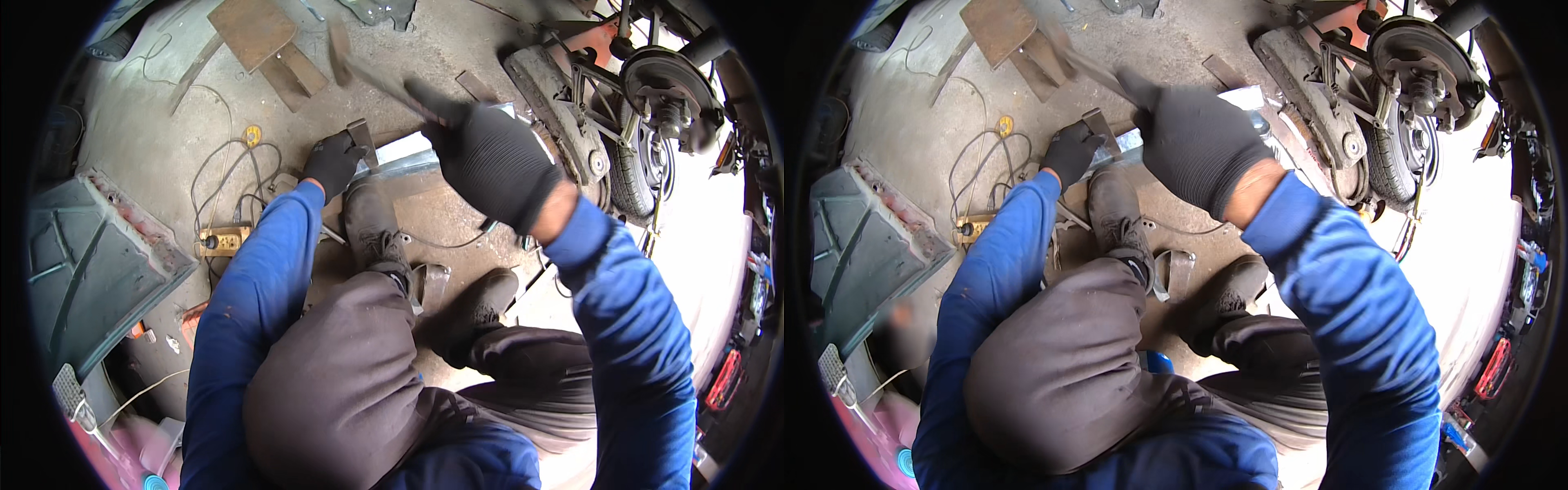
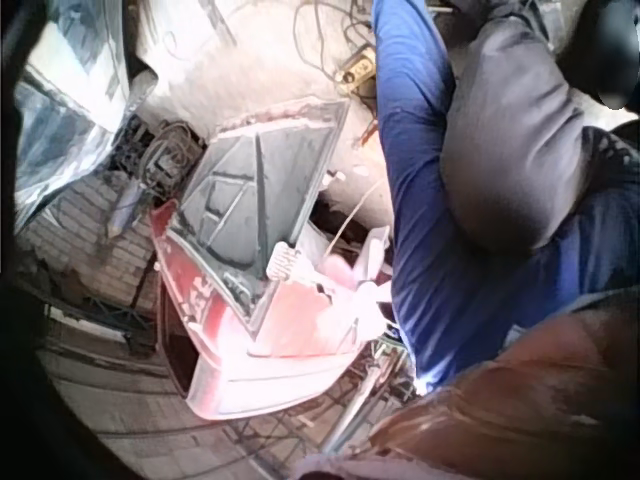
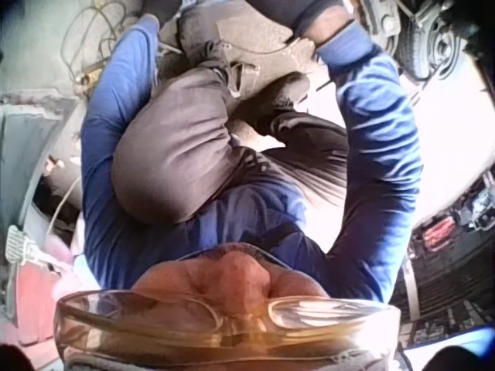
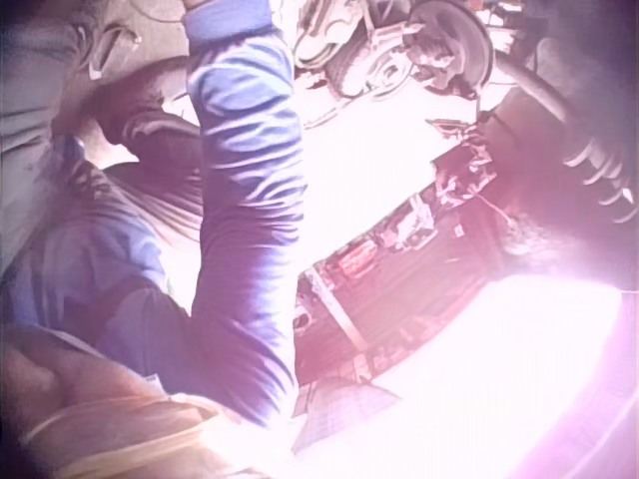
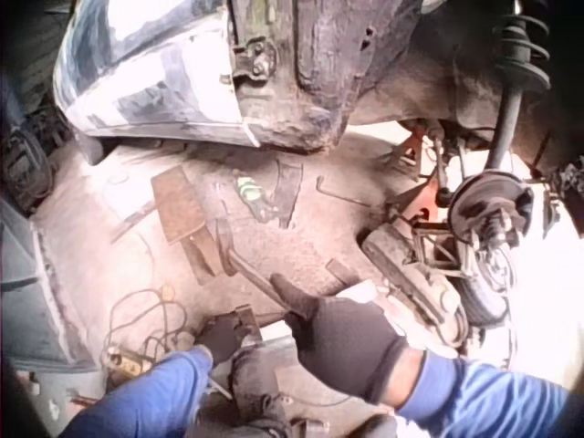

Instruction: The person sits on the floor and uses a hammer to repeatedly strike a metal bar clamped to a wooden block, shaping it. They periodically reposition the bar and adjust the clamp to continue working on different sections.

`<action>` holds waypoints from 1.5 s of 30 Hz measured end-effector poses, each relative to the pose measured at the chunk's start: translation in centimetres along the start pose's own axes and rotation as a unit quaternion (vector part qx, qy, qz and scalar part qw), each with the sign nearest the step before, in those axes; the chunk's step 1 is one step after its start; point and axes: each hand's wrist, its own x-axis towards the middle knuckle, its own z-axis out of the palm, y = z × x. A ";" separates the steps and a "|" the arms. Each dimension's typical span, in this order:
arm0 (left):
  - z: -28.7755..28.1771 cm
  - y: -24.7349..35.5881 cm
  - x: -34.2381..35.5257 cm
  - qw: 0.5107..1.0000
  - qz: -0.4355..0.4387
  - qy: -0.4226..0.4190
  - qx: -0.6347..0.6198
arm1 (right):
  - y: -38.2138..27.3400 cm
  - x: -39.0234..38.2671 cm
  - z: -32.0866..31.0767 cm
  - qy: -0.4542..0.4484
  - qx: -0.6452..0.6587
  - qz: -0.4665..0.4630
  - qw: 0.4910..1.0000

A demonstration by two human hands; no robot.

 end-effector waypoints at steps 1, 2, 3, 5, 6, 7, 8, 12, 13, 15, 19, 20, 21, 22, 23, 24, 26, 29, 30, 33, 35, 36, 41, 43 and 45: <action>0.1 0.1 0.4 1.000 -0.005 0.013 -0.007 | -0.5 1.0 -1.3 0.068 0.036 -0.021 0.997; 0.5 0.2 0.2 1.000 -0.029 0.004 -0.011 | -0.7 1.6 -2.4 0.115 0.057 -0.035 0.991; 0.9 0.3 0.2 0.999 -0.039 0.002 -0.023 | -1.3 2.2 -3.5 0.182 0.072 -0.086 0.977; 1.8 1.1 0.4 0.999 0.014 0.026 -0.035 | -1.8 2.2 -3.5 0.266 -0.001 -0.140 0.954; 2.0 1.6 0.7 0.999 0.018 0.025 -0.020 | -1.6 1.7 -2.7 0.294 0.002 -0.153 0.944; 2.0 2.0 1.0 0.999 0.025 0.026 -0.004 | -1.8 0.8 -1.4 0.238 0.083 -0.101 0.962; 1.7 2.1 1.1 0.998 0.028 0.012 0.048 | -1.3 -0.1 0.0 0.141 0.084 -0.031 0.986; 0.1 1.5 0.9 0.999 0.034 -0.017 0.039 | 2.1 -1.2 1.7 -0.091 -0.045 0.078 0.992; -0.3 1.1 0.8 0.999 0.024 -0.004 0.034 | 2.4 -0.7 0.9 -0.085 -0.100 0.081 0.988; 0.1 0.8 0.9 1.000 -0.008 -0.013 0.016 | 2.4 0.0 -0.9 0.078 0.031 -0.004 0.996; 2.0 1.9 1.5 0.998 0.051 0.022 0.027 | 0.6 1.7 -2.2 0.259 0.093 -0.096 0.957; 2.1 2.3 1.6 0.998 0.037 0.012 0.051 | 0.1 1.2 -1.1 0.297 0.086 -0.116 0.944; 2.1 2.7 1.6 0.998 0.022 0.009 0.065 | -0.1 0.9 0.0 0.294 0.128 -0.101 0.942; 2.2 3.0 1.2 0.997 0.022 0.020 0.072 | -0.2 -0.9 1.2 0.183 0.106 -0.023 0.977; 2.0 3.2 1.0 0.996 0.022 0.037 0.080 | 0.5 -2.1 1.8 -0.070 -0.049 0.085 0.993; 1.7 3.2 1.0 0.999 0.024 0.014 0.023 | 1.3 -2.4 2.7 -0.144 -0.017 0.113 0.983; 1.1 3.0 1.2 0.997 0.049 0.004 0.064 | 2.7 -4.0 2.8 -0.066 -0.023 0.096 0.993; -0.5 1.6 1.0 0.996 0.054 -0.006 0.075 | 2.4 -7.8 0.3 -0.025 0.037 0.166 0.985; -1.3 0.9 0.5 0.996 0.053 0.001 0.076 | 1.8 -9.3 -1.2 0.003 0.077 0.170 0.982; -5.6 0.2 -0.2 0.994 0.051 -0.012 0.093 | -0.6 -14.4 -4.9 0.041 0.121 0.216 0.968; -9.1 1.1 -0.5 0.996 0.066 -0.042 0.053 | -1.4 -16.8 -5.6 0.076 0.196 0.274 0.938; -11.0 2.1 -0.4 0.990 0.100 -0.072 0.066 | -1.6 -18.1 -6.3 0.045 0.232 0.337 0.911; -17.0 8.9 0.3 0.988 0.050 -0.146 0.029 | 0.9 -19.0 -5.5 0.034 0.228 0.307 0.923; -16.9 10.7 1.1 0.990 0.068 -0.120 -0.010 | 1.9 -18.7 -5.3 -0.002 0.261 0.355 0.898; -14.4 11.0 2.2 0.996 0.032 -0.080 -0.020 | 2.4 -18.5 -5.2 0.011 0.261 0.336 0.905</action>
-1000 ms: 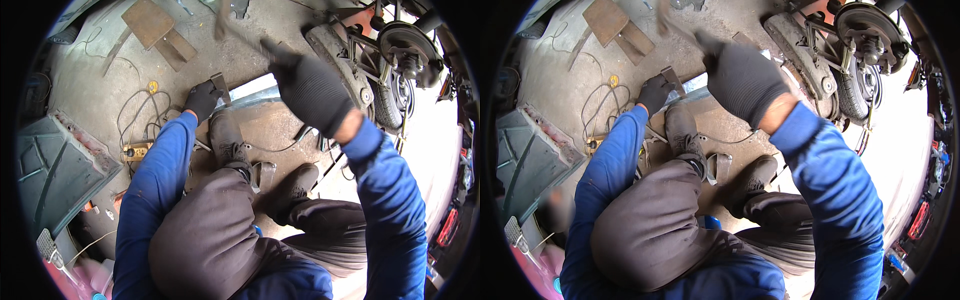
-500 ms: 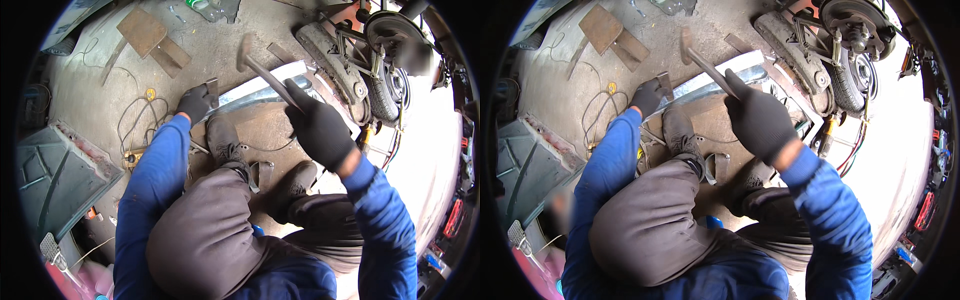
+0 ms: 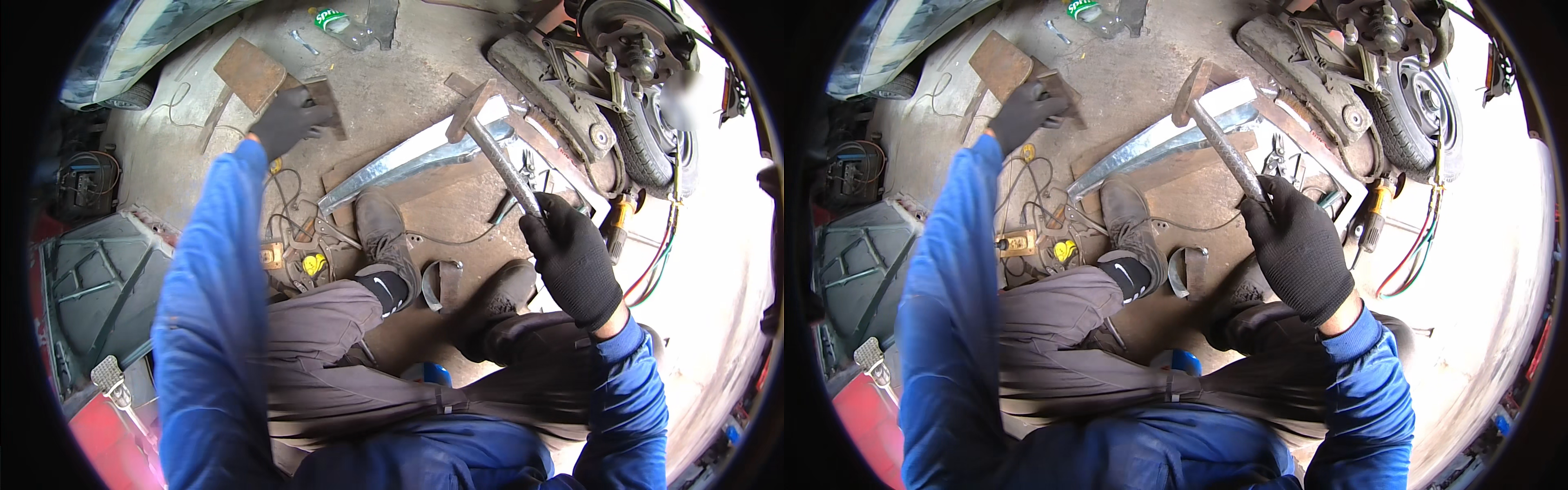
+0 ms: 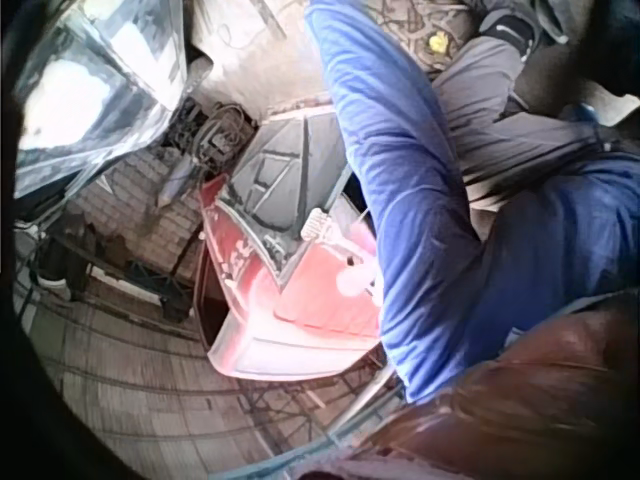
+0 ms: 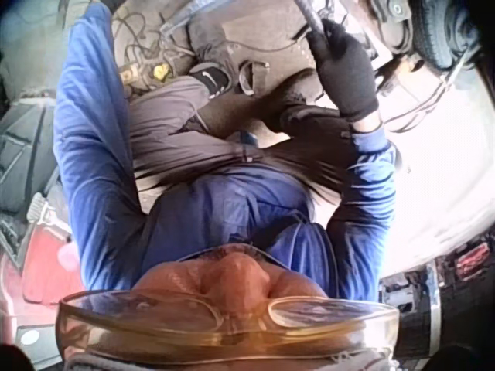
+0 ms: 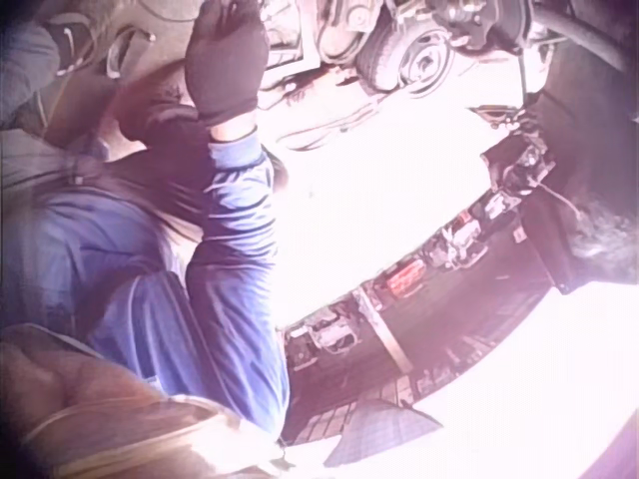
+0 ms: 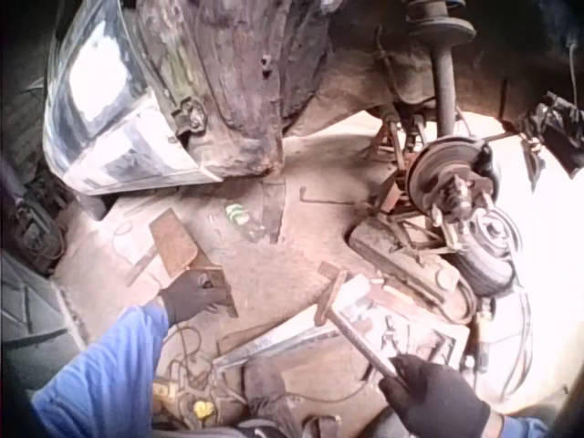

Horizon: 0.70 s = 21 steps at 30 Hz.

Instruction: The person sits on the floor and uses a hammer to repeatedly strike a metal bar clamped to a wooden block, shaping it. They periodically reposition the bar and adjust the clamp to continue working on different sections.

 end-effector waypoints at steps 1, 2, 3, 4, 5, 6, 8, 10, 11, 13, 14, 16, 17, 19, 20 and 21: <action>1.8 -0.5 0.8 1.000 -0.004 0.020 -0.023 | 0.1 0.1 -0.1 0.009 0.008 0.002 1.000; 3.8 -1.3 1.6 0.997 0.005 0.041 -0.061 | 0.1 0.1 -0.1 0.011 0.021 0.012 1.000; 6.3 -2.2 2.1 0.991 -0.009 0.045 -0.127 | 0.2 0.0 -0.1 0.013 0.003 -0.014 1.000; 8.6 -3.2 2.4 0.979 -0.047 0.058 -0.191 | 0.4 -0.2 -0.1 0.015 0.016 -0.008 1.000; 10.6 -4.2 2.4 0.992 0.006 0.090 -0.090 | 0.5 -0.4 -0.1 0.016 0.031 -0.002 0.999; 12.3 -5.0 2.3 0.993 -0.008 0.117 0.033 | 0.8 -0.6 0.0 0.018 0.047 0.004 0.999; 14.7 -6.4 1.5 0.989 -0.042 0.137 0.030 | 1.4 -0.7 0.3 0.000 0.103 0.027 0.994; 15.5 -7.4 0.4 0.986 -0.088 0.137 0.043 | 2.3 -0.8 0.6 -0.013 0.112 0.060 0.992; 15.6 -7.8 0.0 0.985 -0.099 0.132 0.055 | 2.8 -0.7 0.8 -0.020 0.087 0.070 0.994; 15.5 -8.5 -0.5 0.984 -0.103 0.143 0.030 | 3.5 -0.1 1.7 -0.019 0.080 0.052 0.995; 15.4 -8.8 -0.7 0.983 -0.097 0.156 -0.006 | 3.7 0.3 2.3 -0.018 0.072 0.061 0.995; 15.3 -9.3 -0.7 0.982 -0.095 0.158 -0.046 | 3.4 1.5 3.0 -0.028 0.003 -0.036 0.999; 15.4 -9.4 -0.6 0.983 -0.098 0.148 -0.051 | 2.8 2.4 3.6 -0.021 -0.014 -0.106 0.994; 15.5 -9.5 -0.4 0.984 -0.097 0.133 -0.070 | 0.7 4.3 4.2 -0.023 -0.063 -0.184 0.981; 15.5 -9.5 -0.4 0.984 -0.093 0.130 -0.084 | -0.9 5.4 4.2 -0.049 -0.060 -0.183 0.980; 15.5 -9.3 -0.4 0.984 -0.084 0.125 -0.098 | -2.6 6.2 4.0 -0.067 -0.066 -0.170 0.981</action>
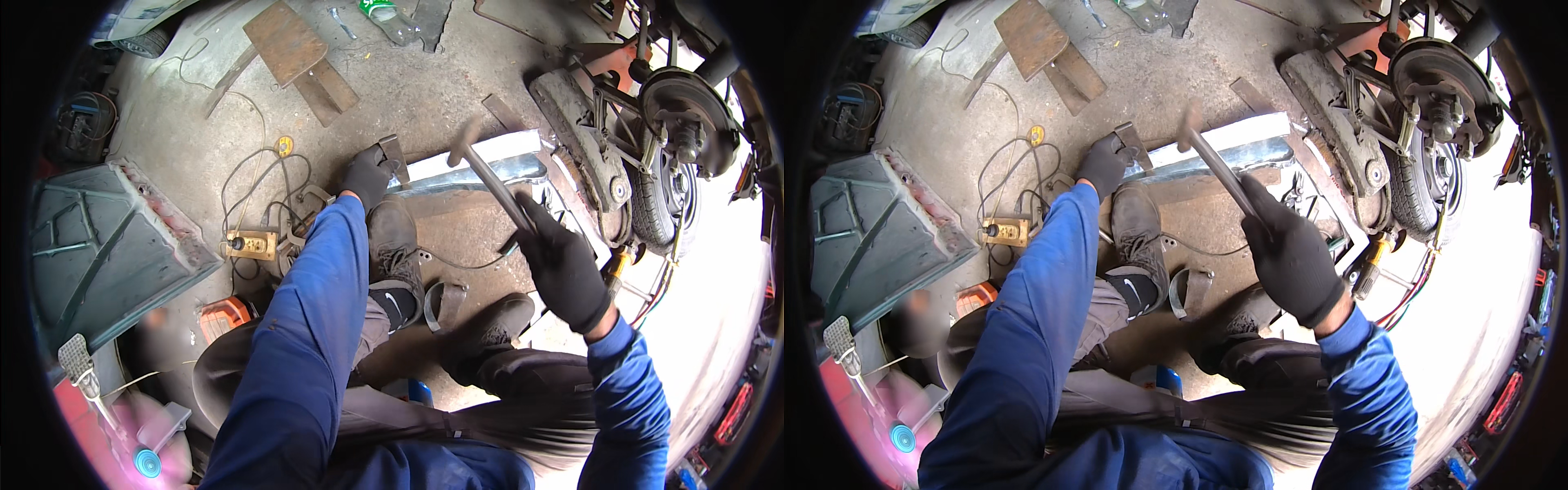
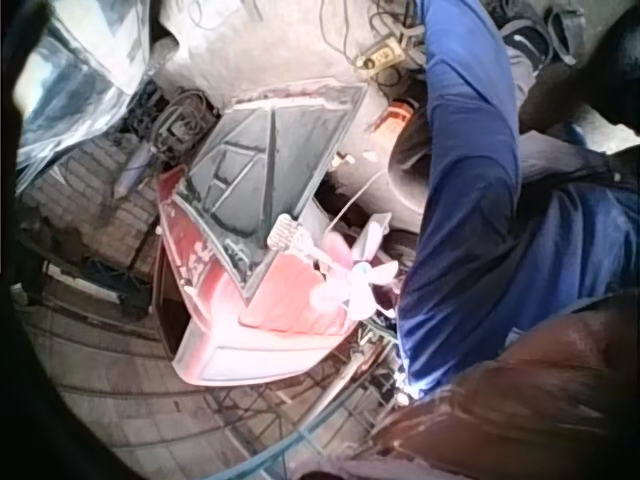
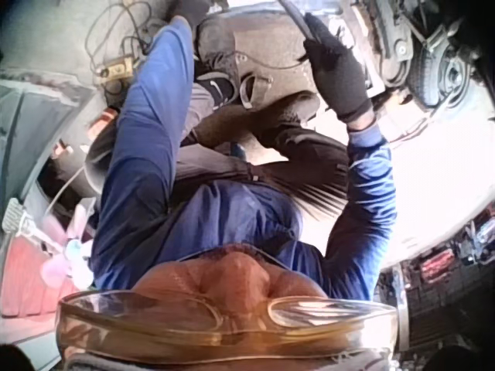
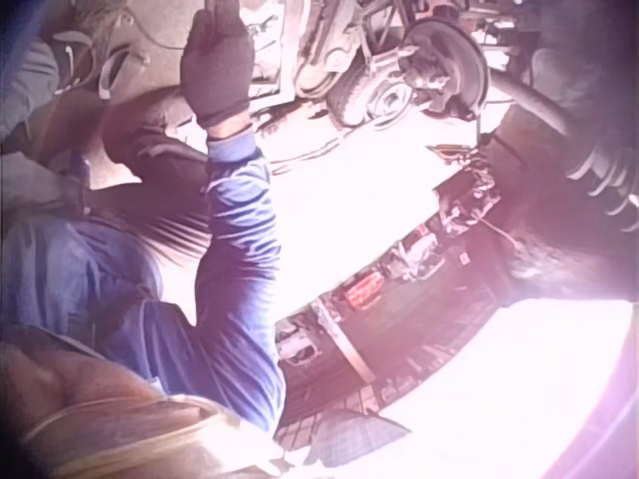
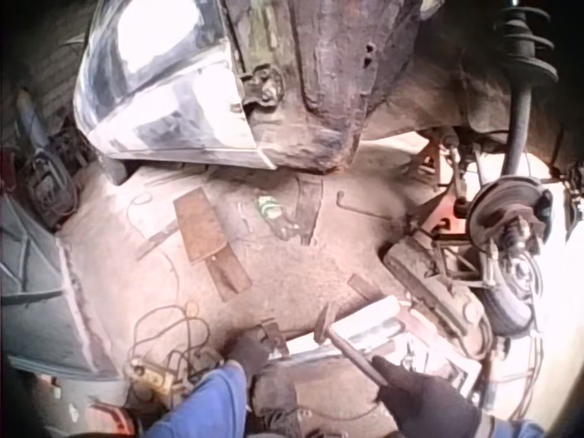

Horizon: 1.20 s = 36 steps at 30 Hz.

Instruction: The person sits on the floor and uses a hammer to repeatedly strike a metal bar clamped to a wooden block, shaping it. They periodically reposition the bar and adjust the clamp to continue working on different sections.

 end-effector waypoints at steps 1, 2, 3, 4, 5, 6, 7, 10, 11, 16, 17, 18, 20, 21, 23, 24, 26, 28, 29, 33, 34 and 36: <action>0.0 0.2 -0.1 1.000 0.000 0.000 0.000 | -1.4 1.2 -0.5 -0.024 -0.008 0.035 0.999; 0.0 0.4 -0.2 1.000 0.001 -0.003 -0.003 | -2.8 2.2 -1.4 -0.017 -0.003 0.014 1.000; 0.0 0.6 -0.4 1.000 -0.005 -0.005 -0.003 | -4.0 3.2 -1.6 0.006 0.005 -0.040 0.999; 0.0 0.9 -0.6 1.000 0.007 0.006 0.012 | -4.8 4.1 -1.8 0.042 0.035 -0.057 0.997; 0.1 1.2 -0.7 0.999 0.011 0.016 0.030 | -5.4 5.2 -1.2 0.101 0.077 -0.143 0.981; 0.2 1.4 -0.8 0.999 0.019 0.027 0.043 | -5.6 6.2 -0.6 0.161 0.061 -0.178 0.969; 0.3 1.5 -0.8 0.998 0.009 0.016 0.066 | -5.5 7.2 0.1 0.159 0.079 -0.219 0.959; 0.7 1.6 -0.4 0.996 0.016 -0.003 0.089 | -3.8 8.5 4.0 0.103 -0.007 -0.201 0.974; 0.7 1.6 -0.2 0.997 0.027 -0.005 0.078 | -2.7 8.9 4.3 0.008 -0.176 -0.139 0.974; 0.5 1.3 0.3 0.998 -0.001 -0.033 0.045 | 0.7 8.8 5.7 0.048 -0.153 -0.115 0.980; 0.5 1.4 0.2 0.998 0.015 -0.022 0.063 | 0.9 8.6 5.8 0.065 -0.107 -0.176 0.976; 0.5 1.5 0.1 0.996 0.015 -0.019 0.086 | 0.8 8.3 6.0 0.034 -0.129 -0.155 0.979; 0.8 1.7 0.0 0.997 0.030 -0.014 0.074 | -0.1 8.3 5.6 -0.011 -0.175 -0.125 0.976; 1.1 1.9 0.0 0.998 0.045 -0.011 0.038 | -0.9 8.8 5.1 -0.016 -0.195 -0.076 0.978; 1.6 2.1 0.0 0.997 0.061 0.009 0.036 | -2.9 9.8 2.7 0.011 -0.231 -0.111 0.966; 1.9 2.2 0.2 0.995 0.067 0.025 0.069 | -4.2 10.5 1.8 0.053 -0.131 -0.154 0.978; 2.3 2.4 0.6 0.994 0.054 0.023 0.093 | -6.7 11.2 -0.8 0.121 -0.115 -0.188 0.968; 2.2 2.7 1.3 0.997 0.031 -0.011 0.073 | -8.0 11.2 -2.0 0.190 0.030 -0.279 0.941; 2.2 2.8 1.5 0.996 0.021 -0.015 0.085 | -7.6 10.9 -1.6 0.200 0.054 -0.277 0.938; 2.3 3.0 1.6 0.996 0.007 0.003 0.093 | -3.6 8.8 2.4 0.022 -0.122 -0.086 0.989; 2.2 2.8 1.6 0.996 0.019 0.009 0.088 | -2.2 9.2 3.2 -0.069 -0.218 -0.028 0.973; 1.4 2.1 2.0 0.993 0.056 0.013 0.101 | -0.3 8.9 3.3 -0.090 -0.250 -0.085 0.960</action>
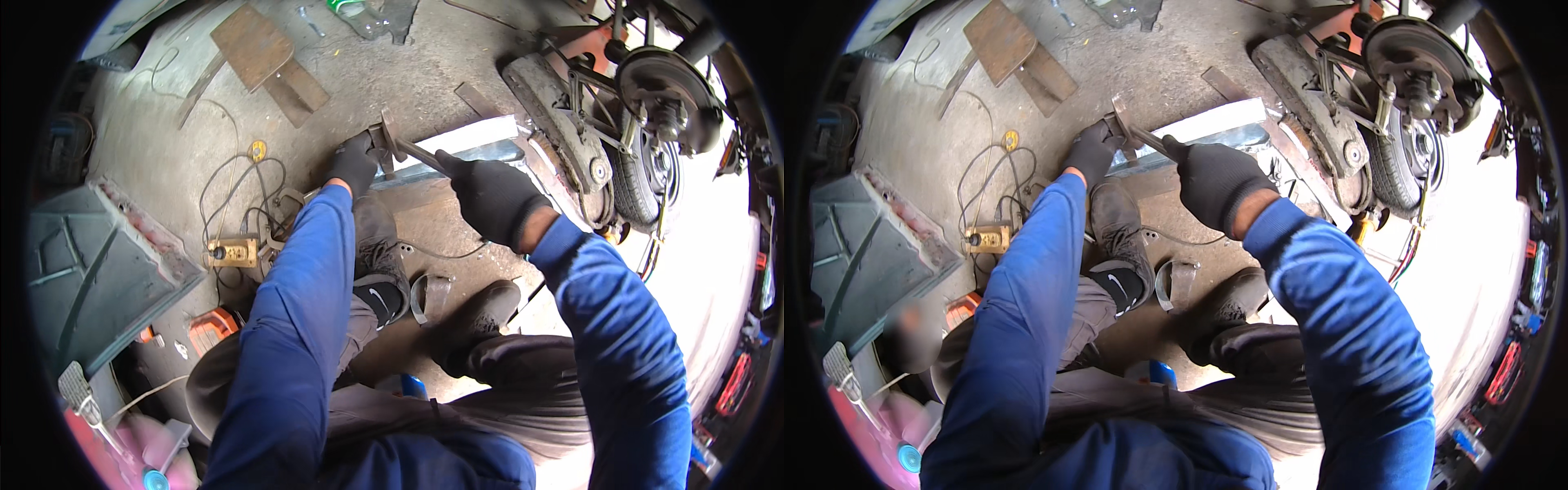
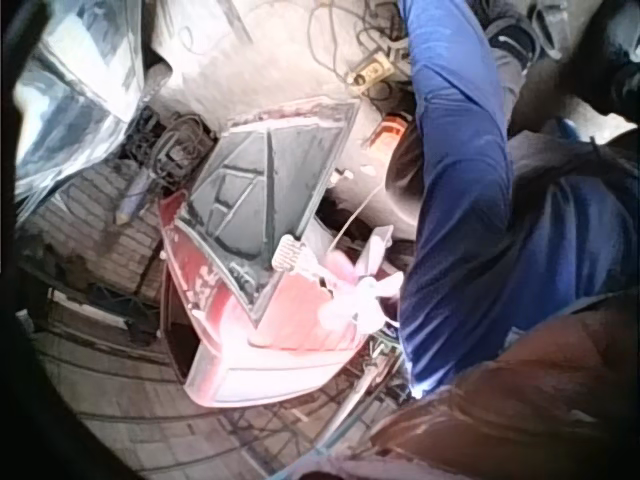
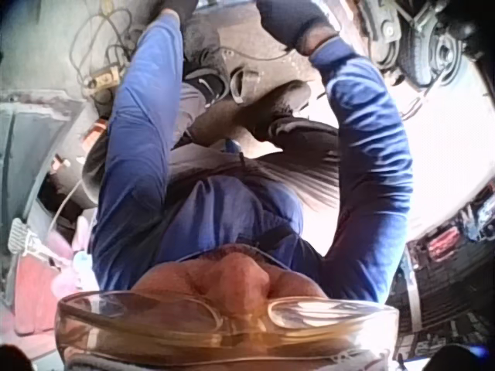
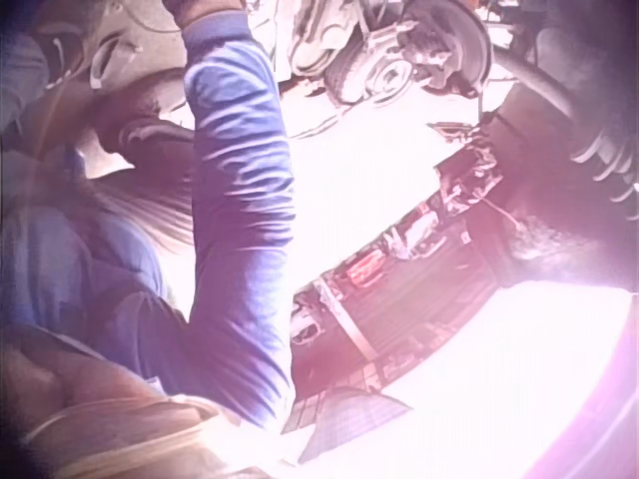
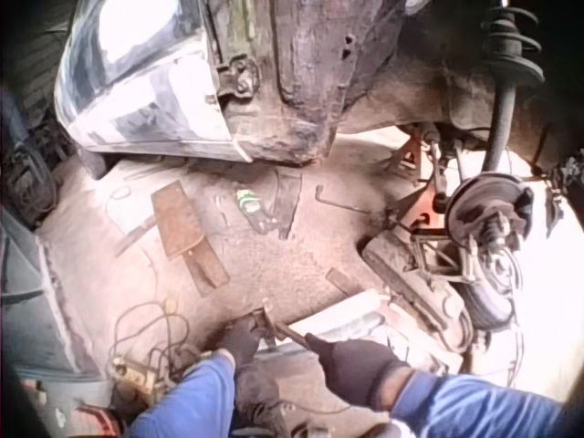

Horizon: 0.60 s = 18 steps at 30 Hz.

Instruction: The person sits on the floor and uses a hammer to repeatedly strike a metal bar clamped to a wooden block, shaping it. They periodically reposition the bar and adjust the clamp to continue working on different sections.

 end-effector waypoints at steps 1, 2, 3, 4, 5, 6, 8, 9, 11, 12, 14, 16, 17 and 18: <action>-0.4 -0.8 -0.3 1.000 -0.003 -0.006 0.008 | 0.2 -0.1 0.0 -0.034 -0.028 0.016 0.999; -0.8 -1.5 -0.3 0.999 -0.038 -0.021 -0.007 | 0.2 -0.4 -0.6 0.016 0.027 -0.017 0.999; -0.9 -2.0 -0.3 0.999 -0.028 -0.017 -0.028 | 0.2 -0.3 -1.7 0.044 0.047 -0.002 0.998; -0.7 -2.3 -0.2 0.998 -0.030 -0.014 -0.045 | -0.2 -0.3 -2.9 0.113 0.089 -0.020 0.989; -0.5 -2.5 -0.2 0.997 -0.041 -0.016 -0.058 | -0.9 -0.2 -3.9 0.186 0.118 -0.048 0.974; 0.0 -2.4 -0.2 0.998 -0.020 -0.008 -0.056 | -1.4 0.5 -4.4 0.240 0.141 -0.059 0.959; 1.1 -1.5 -0.1 0.999 0.012 0.011 -0.051 | -2.3 1.5 -4.5 0.360 0.163 -0.147 0.907; 1.3 -1.0 0.1 1.000 0.000 0.011 -0.026 | -2.4 2.0 -4.2 0.347 0.181 -0.127 0.912; 1.3 -0.3 0.1 1.000 -0.012 -0.003 0.013 | -2.8 1.1 -1.6 0.265 0.184 -0.069 0.944; 1.0 0.0 0.4 1.000 -0.024 -0.002 0.013 | -2.1 1.3 -0.9 0.174 0.129 -0.029 0.976; 0.3 -0.1 0.3 0.998 -0.048 -0.021 0.018 | -1.2 1.3 -0.4 0.082 0.052 -0.009 0.995; -0.3 -0.6 0.5 0.999 -0.036 -0.026 -0.017 | -0.7 1.5 -1.5 0.045 -0.011 -0.001 0.999; -0.2 -0.8 0.3 0.998 -0.039 -0.048 -0.032 | -0.7 1.5 -2.4 0.098 0.084 -0.024 0.991; -0.1 -0.9 0.3 0.996 -0.042 -0.046 -0.070 | -1.2 2.1 -3.4 0.197 0.098 -0.091 0.971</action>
